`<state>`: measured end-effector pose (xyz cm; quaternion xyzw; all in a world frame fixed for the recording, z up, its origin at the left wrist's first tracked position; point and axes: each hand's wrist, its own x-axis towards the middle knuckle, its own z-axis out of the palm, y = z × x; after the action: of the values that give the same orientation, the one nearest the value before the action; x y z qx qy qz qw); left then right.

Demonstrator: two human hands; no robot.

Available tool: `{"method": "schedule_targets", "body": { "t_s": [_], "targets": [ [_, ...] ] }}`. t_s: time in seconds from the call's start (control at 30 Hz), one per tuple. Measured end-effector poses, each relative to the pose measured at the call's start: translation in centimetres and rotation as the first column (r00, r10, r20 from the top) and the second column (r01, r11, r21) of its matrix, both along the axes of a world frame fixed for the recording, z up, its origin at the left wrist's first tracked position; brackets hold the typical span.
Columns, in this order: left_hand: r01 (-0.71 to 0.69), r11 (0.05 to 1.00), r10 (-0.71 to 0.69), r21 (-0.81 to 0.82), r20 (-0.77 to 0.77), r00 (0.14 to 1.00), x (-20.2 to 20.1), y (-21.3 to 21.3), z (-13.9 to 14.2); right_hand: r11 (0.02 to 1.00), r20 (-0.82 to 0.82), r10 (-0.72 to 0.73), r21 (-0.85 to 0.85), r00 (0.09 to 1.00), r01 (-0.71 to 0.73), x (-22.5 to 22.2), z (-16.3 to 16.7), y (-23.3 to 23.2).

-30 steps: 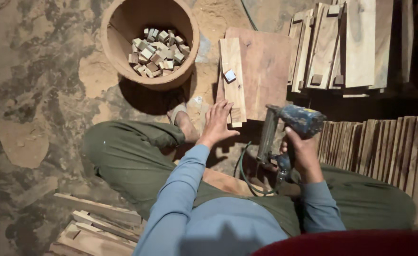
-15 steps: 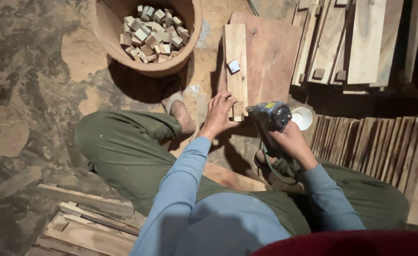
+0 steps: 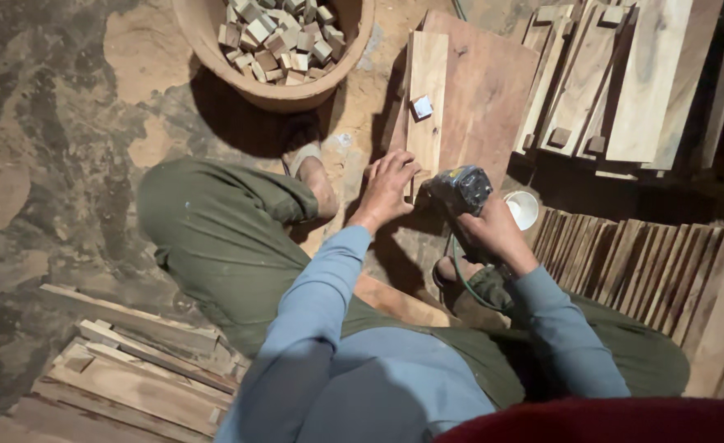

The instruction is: The person sits on the floor and assembles small wooden frames by attaching square blocks to wooden slats. They apply glue to the blocks, position them on the slats, and use a nail gun to secure them. The person repeats this process for multiple frames.

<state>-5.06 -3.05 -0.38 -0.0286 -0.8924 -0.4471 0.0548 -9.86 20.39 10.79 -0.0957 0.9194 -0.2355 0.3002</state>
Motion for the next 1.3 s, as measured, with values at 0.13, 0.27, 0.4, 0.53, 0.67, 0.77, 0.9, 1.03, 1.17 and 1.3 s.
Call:
{"method": "schedule_targets", "body": {
  "t_s": [0.13,0.27,0.4,0.53,0.67,0.77,0.9,1.03,1.17,1.3],
  "targets": [
    [-0.007,1.0,0.007,0.007,-0.003,1.0,-0.1,0.2,-0.5,0.995,-0.073,0.08,-0.052,0.994,-0.084,-0.5,0.4,-0.2],
    [-0.012,1.0,0.012,0.008,-0.009,1.0,-0.1,0.3,-0.7,0.979,0.059,0.013,-0.206,0.998,0.0,-1.0,1.1,-0.3],
    [-0.012,1.0,0.012,0.0,-0.001,1.0,0.0,0.3,-0.8,0.99,0.044,0.094,-0.105,0.995,-0.089,-1.4,1.0,-0.4],
    [-0.013,1.0,0.013,0.004,0.0,1.0,0.0,0.3,-0.8,0.996,0.009,0.092,-0.022,0.996,-0.092,-1.5,0.4,-0.3],
    [-0.011,1.0,0.011,0.015,-0.003,1.0,-0.2,0.4,-1.1,0.985,-0.02,0.146,0.095,0.989,-0.144,-1.2,0.5,-0.2],
    [-0.022,1.0,0.022,-0.008,-0.016,1.0,-0.2,0.5,-1.5,0.993,0.014,0.09,-0.072,0.996,-0.089,-0.8,1.2,-0.8],
    [-0.038,0.999,0.037,-0.03,-0.039,0.999,0.0,0.6,-1.8,0.992,-0.018,0.1,-0.078,0.995,-0.102,-0.3,2.3,-2.2],
    [-0.033,0.999,0.033,-0.034,-0.025,0.999,-0.1,0.6,-1.6,0.996,-0.047,0.088,-0.014,0.995,-0.089,-0.7,3.1,-2.3],
    [-0.024,1.0,0.024,0.008,-0.006,1.0,-0.2,0.4,-0.9,0.999,0.022,0.051,0.0,0.998,-0.051,-1.4,2.3,-1.3],
    [-0.016,1.0,0.016,0.006,0.003,1.0,-0.1,0.3,-0.7,0.988,-0.1,0.146,-0.033,0.984,-0.15,-1.6,0.5,-0.3]
  ]
}}
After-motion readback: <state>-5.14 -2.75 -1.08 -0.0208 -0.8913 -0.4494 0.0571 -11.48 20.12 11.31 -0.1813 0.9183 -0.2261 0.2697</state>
